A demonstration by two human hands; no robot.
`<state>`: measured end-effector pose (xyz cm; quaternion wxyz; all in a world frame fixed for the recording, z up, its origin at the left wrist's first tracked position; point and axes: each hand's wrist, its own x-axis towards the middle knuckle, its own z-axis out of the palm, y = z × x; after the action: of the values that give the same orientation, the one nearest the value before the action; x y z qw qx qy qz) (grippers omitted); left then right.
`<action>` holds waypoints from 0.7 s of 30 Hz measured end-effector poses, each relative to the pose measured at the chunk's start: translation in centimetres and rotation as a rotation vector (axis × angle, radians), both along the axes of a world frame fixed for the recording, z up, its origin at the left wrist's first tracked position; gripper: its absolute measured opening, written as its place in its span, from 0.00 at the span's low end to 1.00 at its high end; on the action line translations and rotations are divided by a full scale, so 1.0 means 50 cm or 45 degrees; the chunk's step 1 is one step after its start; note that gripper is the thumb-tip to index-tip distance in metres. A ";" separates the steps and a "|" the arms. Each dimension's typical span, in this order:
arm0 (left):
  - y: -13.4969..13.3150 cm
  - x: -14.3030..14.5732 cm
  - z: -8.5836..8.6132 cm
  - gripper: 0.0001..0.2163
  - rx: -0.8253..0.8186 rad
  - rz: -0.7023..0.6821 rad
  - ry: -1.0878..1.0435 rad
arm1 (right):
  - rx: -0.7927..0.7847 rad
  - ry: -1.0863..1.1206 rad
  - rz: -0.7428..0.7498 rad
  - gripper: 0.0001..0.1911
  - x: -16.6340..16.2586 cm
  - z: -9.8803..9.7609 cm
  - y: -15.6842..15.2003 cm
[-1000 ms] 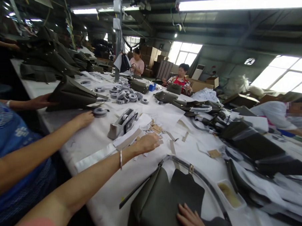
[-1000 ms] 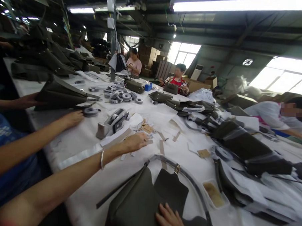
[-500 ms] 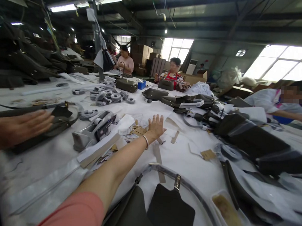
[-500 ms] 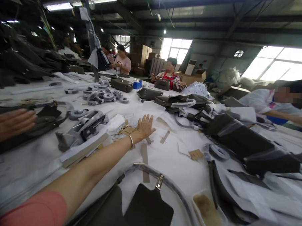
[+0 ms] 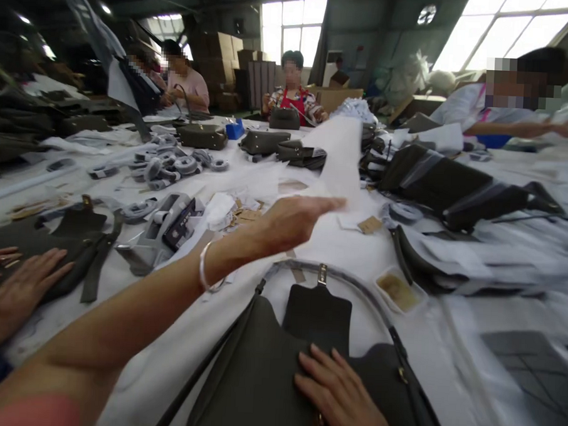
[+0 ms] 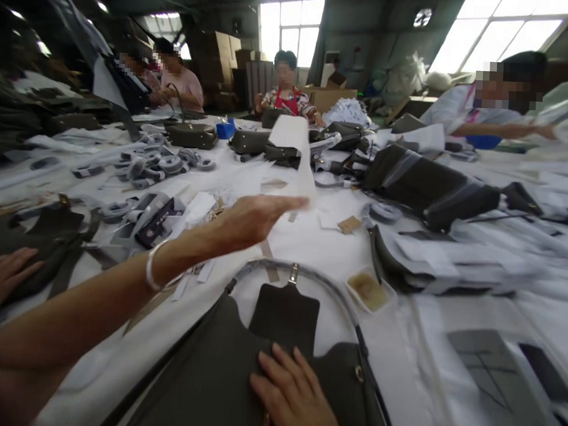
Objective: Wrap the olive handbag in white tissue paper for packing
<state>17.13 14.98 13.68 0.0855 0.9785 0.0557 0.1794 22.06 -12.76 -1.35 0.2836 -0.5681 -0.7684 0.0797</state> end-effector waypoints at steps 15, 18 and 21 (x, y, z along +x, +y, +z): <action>-0.339 -0.291 -0.128 0.20 0.150 -0.278 0.323 | -0.240 -0.040 -0.619 0.14 -0.075 0.076 -0.069; -0.348 -0.305 -0.127 0.18 0.201 -0.250 0.328 | -0.143 -0.151 -0.686 0.12 -0.069 0.106 -0.097; -0.352 -0.315 -0.129 0.16 0.247 -0.245 0.280 | -0.036 -0.078 -0.682 0.11 -0.074 0.169 -0.148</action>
<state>1.37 -2.61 7.23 0.0010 0.9967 -0.0467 0.0666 18.37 -20.16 7.11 0.2631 -0.7574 -0.5976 -0.0048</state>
